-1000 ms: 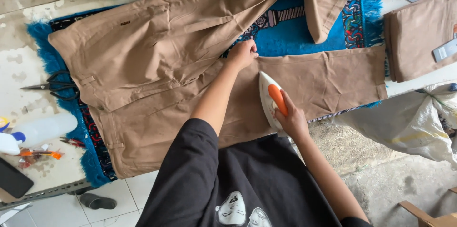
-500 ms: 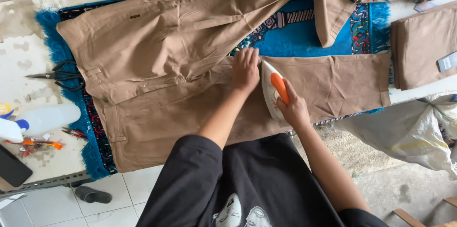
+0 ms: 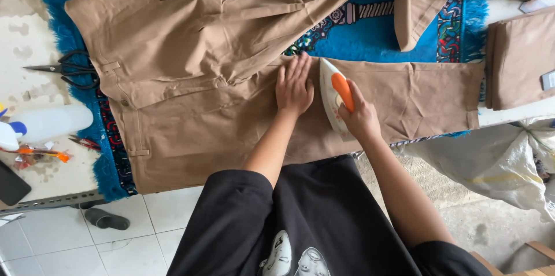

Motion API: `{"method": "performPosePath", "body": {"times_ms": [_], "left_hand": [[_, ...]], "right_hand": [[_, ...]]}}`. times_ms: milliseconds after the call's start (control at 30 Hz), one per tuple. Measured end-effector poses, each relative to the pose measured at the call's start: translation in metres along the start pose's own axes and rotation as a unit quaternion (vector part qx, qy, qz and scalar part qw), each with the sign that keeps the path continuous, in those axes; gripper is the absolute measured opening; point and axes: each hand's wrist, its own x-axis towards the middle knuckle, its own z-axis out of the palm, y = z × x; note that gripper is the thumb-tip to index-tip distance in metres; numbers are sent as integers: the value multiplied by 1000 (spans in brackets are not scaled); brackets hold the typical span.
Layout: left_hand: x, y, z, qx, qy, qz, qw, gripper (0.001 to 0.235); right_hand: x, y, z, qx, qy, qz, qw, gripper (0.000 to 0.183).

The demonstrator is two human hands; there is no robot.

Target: The person sprays a pair of beige trousers with water from a spray bottle, then uses an electric iron to press the fabric on an ironing board. The person repeatedly irons the same leg section of the trousers while holding the fabric with the other hand.

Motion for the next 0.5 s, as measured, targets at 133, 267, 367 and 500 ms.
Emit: {"method": "performPosePath", "body": {"times_ms": [133,267,367,500], "left_hand": [[12,-7,0,17,-25,-56,998,62],[14,-13,-2,70,-53,-21,996,64],[7,-15,8,88,-49,-5,995,67],[3,-2,-7,134,-83,-2,987,75]], "right_hand": [[-32,12,2,-8,-14,26,1000,68],[-11,6,8,-11,4,19,1000,67],[17,-7,6,-16,15,-5,1000,67],[48,-13,7,-20,34,-43,998,67]]}}
